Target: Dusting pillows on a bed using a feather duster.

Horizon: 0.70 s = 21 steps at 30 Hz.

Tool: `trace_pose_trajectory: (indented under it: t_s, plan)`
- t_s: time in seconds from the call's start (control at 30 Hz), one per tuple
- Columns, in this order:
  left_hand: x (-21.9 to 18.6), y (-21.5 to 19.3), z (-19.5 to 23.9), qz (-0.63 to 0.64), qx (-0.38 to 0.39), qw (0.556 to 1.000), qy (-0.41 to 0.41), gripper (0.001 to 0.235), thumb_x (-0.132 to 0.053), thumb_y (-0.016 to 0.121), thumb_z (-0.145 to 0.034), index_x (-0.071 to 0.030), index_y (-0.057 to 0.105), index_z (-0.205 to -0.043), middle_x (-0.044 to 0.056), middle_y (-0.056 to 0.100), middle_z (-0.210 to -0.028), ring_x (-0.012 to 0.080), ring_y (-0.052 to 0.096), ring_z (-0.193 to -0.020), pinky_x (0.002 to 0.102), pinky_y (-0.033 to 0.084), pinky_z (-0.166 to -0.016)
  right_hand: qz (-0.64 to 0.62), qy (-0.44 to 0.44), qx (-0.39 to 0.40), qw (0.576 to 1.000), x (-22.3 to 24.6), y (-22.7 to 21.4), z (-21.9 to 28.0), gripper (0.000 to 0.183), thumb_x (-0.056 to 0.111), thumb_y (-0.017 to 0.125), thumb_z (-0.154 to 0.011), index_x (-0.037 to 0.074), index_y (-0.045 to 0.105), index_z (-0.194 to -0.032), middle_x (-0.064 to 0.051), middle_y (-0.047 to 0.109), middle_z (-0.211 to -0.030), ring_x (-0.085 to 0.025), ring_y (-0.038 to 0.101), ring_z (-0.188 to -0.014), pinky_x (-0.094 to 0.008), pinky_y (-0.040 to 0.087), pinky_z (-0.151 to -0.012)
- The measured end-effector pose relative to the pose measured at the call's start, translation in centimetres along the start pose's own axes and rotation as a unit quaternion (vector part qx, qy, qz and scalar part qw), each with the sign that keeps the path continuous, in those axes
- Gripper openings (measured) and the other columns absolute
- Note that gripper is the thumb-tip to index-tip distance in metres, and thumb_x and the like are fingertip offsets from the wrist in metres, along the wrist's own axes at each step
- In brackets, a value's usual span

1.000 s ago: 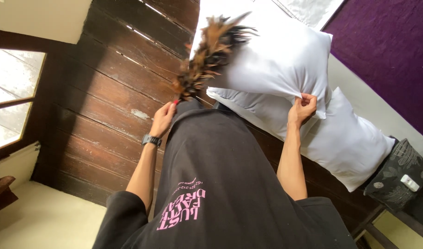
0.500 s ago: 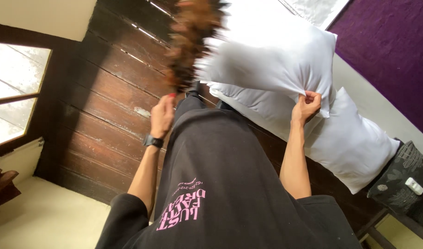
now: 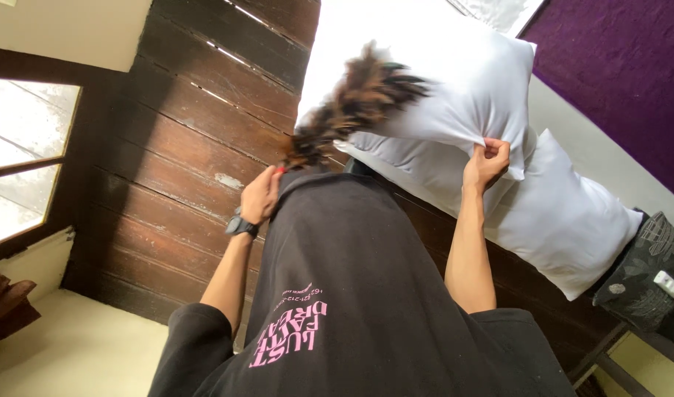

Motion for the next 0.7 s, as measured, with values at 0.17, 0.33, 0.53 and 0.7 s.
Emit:
trace_pose_trajectory:
  t_s: [0.17,0.33,0.53,0.7]
  plan:
    - [7.7,1.5,4.0,0.067,-0.005,0.986,-0.155,0.035,-0.042,0.032,-0.113,-0.016,0.056,-0.114,0.028,0.069,-0.095,0.0528,0.064,-0.099,0.064,0.050,-0.085,0.003,-0.016,0.005,1.000,-0.1,0.4,0.0,0.011,0.014,0.079,-0.076,0.019,0.072,-0.083,-0.002,0.068,-0.069,-0.017,0.061,-0.060,-0.028,0.049,-0.060]
    - [9.5,3.8,4.8,0.090,-0.137,0.961,-0.222,0.039,-0.042,0.034,-0.114,-0.013,0.059,-0.106,0.025,0.072,-0.090,0.0509,0.067,-0.096,0.061,0.049,-0.083,-0.005,-0.010,0.001,1.000,-0.7,0.5,-0.3,0.011,0.015,0.080,-0.076,0.019,0.072,-0.083,0.000,0.068,-0.068,-0.014,0.060,-0.059,-0.026,0.048,-0.059]
    - [-2.6,-0.3,0.7,0.111,-0.163,0.977,-0.086,0.030,-0.027,0.039,-0.110,-0.007,0.061,-0.115,0.034,0.068,-0.090,0.0575,0.064,-0.088,0.068,0.048,-0.075,0.009,-0.033,0.017,0.999,1.2,-0.1,0.0,0.013,0.016,0.081,-0.075,0.020,0.071,-0.082,-0.001,0.069,-0.070,-0.018,0.063,-0.062,-0.029,0.050,-0.060]
    - [-8.8,2.3,-3.3,0.094,-0.085,0.991,0.050,0.023,-0.028,0.048,-0.107,-0.015,0.066,-0.114,0.023,0.072,-0.088,0.0499,0.068,-0.083,0.061,0.054,-0.072,0.024,-0.045,0.043,0.998,2.4,-0.5,0.9,0.010,0.016,0.079,-0.076,0.020,0.070,-0.081,-0.003,0.069,-0.070,-0.021,0.065,-0.064,-0.029,0.051,-0.062]
Point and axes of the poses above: each hand's wrist, its own z-axis away from the middle knuckle, its own y-axis out of the palm, x = y × z, the point moved 1 cm from there along -z, towards the middle knuckle
